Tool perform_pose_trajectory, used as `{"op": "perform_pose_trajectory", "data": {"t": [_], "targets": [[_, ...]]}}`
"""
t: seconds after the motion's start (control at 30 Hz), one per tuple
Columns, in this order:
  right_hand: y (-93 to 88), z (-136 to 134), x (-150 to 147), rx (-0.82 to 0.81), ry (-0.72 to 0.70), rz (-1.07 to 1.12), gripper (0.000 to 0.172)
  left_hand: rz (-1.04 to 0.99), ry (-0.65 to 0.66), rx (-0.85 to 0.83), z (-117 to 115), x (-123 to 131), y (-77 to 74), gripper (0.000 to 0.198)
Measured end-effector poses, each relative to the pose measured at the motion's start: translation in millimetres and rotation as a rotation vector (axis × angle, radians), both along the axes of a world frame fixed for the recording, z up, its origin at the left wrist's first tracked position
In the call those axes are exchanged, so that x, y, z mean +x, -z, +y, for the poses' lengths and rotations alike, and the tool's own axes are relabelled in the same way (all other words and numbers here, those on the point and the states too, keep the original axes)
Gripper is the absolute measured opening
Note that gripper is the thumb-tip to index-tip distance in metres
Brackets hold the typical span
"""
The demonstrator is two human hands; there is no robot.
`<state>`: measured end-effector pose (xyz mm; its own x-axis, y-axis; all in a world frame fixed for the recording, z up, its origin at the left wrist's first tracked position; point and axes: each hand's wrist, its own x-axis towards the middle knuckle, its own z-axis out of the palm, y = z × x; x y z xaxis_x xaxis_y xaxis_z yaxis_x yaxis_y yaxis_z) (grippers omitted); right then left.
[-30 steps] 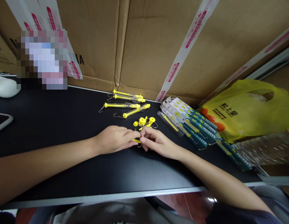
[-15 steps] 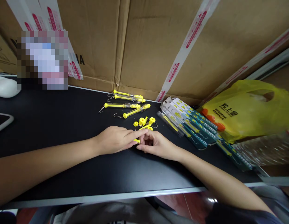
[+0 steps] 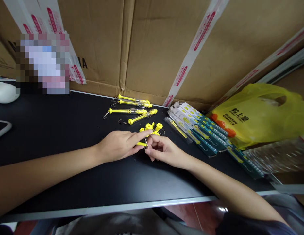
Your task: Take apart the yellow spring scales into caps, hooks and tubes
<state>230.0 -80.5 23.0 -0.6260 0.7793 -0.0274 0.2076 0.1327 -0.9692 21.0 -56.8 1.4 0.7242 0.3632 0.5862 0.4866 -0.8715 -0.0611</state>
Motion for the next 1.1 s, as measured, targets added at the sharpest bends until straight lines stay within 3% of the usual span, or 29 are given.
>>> {"op": "perform_pose_trajectory", "data": {"t": [0.3,0.53,0.7,0.83,1.1], "targets": [[-1.5,-4,0,0.069,-0.029,-0.063,0.03,0.077,-0.019,-0.02,-3,3,-0.6,0.035],[-0.1,-11,-2,0.401,0.063,-0.359,0.03,0.099,-0.05,-0.011,-3,4,3.0,0.035],[5.3,-11,-3,0.483,0.113,-0.408,0.034,0.119,-0.06,0.017,-6,5,2.6,0.036],[5.9,-8,-3,0.42,0.073,-0.348,0.034,0.123,-0.059,0.036,-7,5,0.4,0.039],[1.7,-3,-1,0.098,-0.008,-0.152,0.034,0.156,-0.084,0.0,-8,7,-3.4,0.044]]}}
